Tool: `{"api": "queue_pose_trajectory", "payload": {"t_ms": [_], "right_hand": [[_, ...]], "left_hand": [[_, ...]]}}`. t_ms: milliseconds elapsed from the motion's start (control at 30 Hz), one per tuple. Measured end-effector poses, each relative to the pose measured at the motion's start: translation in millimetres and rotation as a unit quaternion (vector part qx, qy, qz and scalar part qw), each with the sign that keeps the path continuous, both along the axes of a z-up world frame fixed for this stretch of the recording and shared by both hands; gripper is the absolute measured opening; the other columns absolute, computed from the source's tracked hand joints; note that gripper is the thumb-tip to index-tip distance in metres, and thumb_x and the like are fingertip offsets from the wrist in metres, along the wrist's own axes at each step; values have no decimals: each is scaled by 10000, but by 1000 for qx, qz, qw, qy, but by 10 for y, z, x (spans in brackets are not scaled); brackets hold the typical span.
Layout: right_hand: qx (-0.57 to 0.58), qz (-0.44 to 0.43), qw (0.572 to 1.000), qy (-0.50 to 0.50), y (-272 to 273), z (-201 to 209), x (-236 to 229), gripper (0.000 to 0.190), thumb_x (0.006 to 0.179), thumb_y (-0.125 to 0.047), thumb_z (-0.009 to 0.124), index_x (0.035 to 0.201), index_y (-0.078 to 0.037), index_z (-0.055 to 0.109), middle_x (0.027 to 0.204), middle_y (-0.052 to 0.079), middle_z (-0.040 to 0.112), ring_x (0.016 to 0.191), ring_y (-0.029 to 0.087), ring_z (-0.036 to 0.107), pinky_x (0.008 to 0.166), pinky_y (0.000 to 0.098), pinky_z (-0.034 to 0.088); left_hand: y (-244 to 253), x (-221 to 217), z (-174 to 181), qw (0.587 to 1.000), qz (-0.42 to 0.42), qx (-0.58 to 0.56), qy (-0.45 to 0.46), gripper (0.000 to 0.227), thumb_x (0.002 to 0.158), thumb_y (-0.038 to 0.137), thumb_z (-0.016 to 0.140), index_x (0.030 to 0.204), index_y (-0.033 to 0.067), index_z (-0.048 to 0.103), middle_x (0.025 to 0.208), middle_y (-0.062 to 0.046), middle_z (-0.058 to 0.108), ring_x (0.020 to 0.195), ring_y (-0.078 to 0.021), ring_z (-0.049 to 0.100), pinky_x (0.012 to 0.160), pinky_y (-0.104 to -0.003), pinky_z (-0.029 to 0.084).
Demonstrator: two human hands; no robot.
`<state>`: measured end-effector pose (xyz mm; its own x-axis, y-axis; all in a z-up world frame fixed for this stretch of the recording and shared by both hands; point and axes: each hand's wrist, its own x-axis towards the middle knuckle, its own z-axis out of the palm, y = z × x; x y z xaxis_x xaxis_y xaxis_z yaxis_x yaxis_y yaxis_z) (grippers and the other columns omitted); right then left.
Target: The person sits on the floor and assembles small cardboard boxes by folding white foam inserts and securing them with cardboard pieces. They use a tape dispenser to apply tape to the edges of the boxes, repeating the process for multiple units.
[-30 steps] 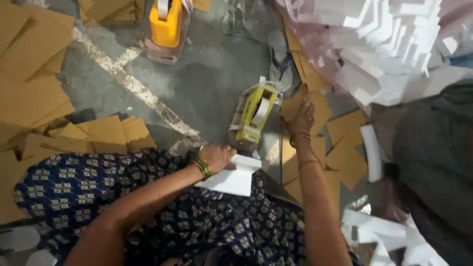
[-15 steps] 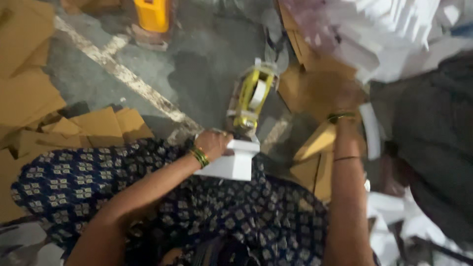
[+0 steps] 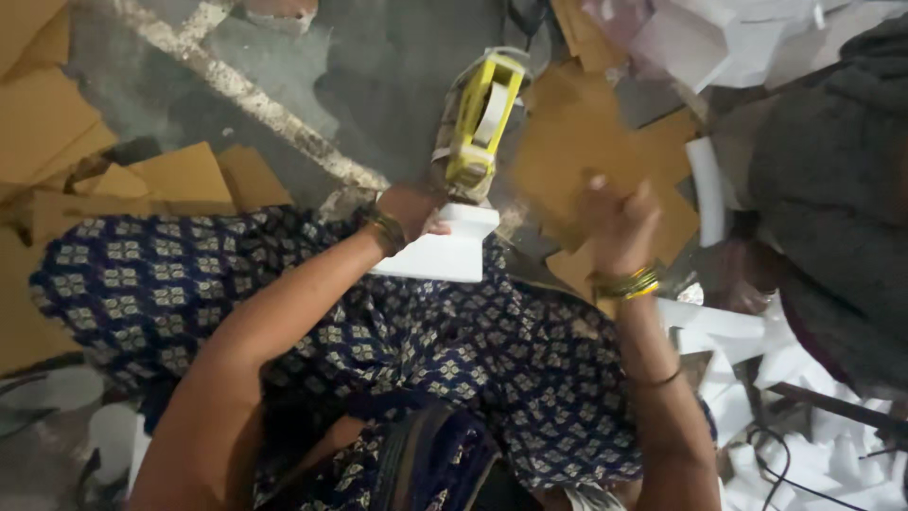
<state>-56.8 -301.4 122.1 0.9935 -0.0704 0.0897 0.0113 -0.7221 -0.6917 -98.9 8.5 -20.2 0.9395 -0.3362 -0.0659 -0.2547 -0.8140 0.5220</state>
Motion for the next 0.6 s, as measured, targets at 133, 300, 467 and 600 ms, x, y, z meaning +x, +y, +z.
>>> {"api": "queue_pose_trajectory", "payload": {"t_ms": [133,300,467,600], "right_hand": [[-155,136,967,-149,600,-557,-945,326,980,-188,682,1277,-70,618,1131,123,638,998,272,606,870,397,496],[-209,309,908,-193,1124,-1021,-1462,577,912,-117,628,1474,-136,499,1469,194,496,1398,385,475,1162,527,411],[-253,354,879,-196,1076,-1276,-1446,552,959,-96,550,1505,-79,470,1476,235,499,1368,405,506,1159,544,412],[-253,365,873,-202,1049,-1457,-1425,530,984,-97,513,1504,-15,458,1461,270,520,1331,410,546,1136,536,422]], "left_hand": [[-11,29,83,998,4,20,54,470,841,536,695,1107,149,711,1049,-107,748,960,-334,721,795,-462,573],[-89,122,-246,999,5,-17,31,427,928,492,512,1264,278,667,1165,-37,743,991,-283,730,798,-464,585],[-119,247,-509,992,-78,61,80,490,1003,485,387,1423,289,545,1320,-67,653,1109,-277,668,898,-464,534],[-69,571,-787,964,-106,-47,240,555,1063,527,383,1495,185,448,1510,-121,467,1365,-280,457,1099,-431,355]]}}
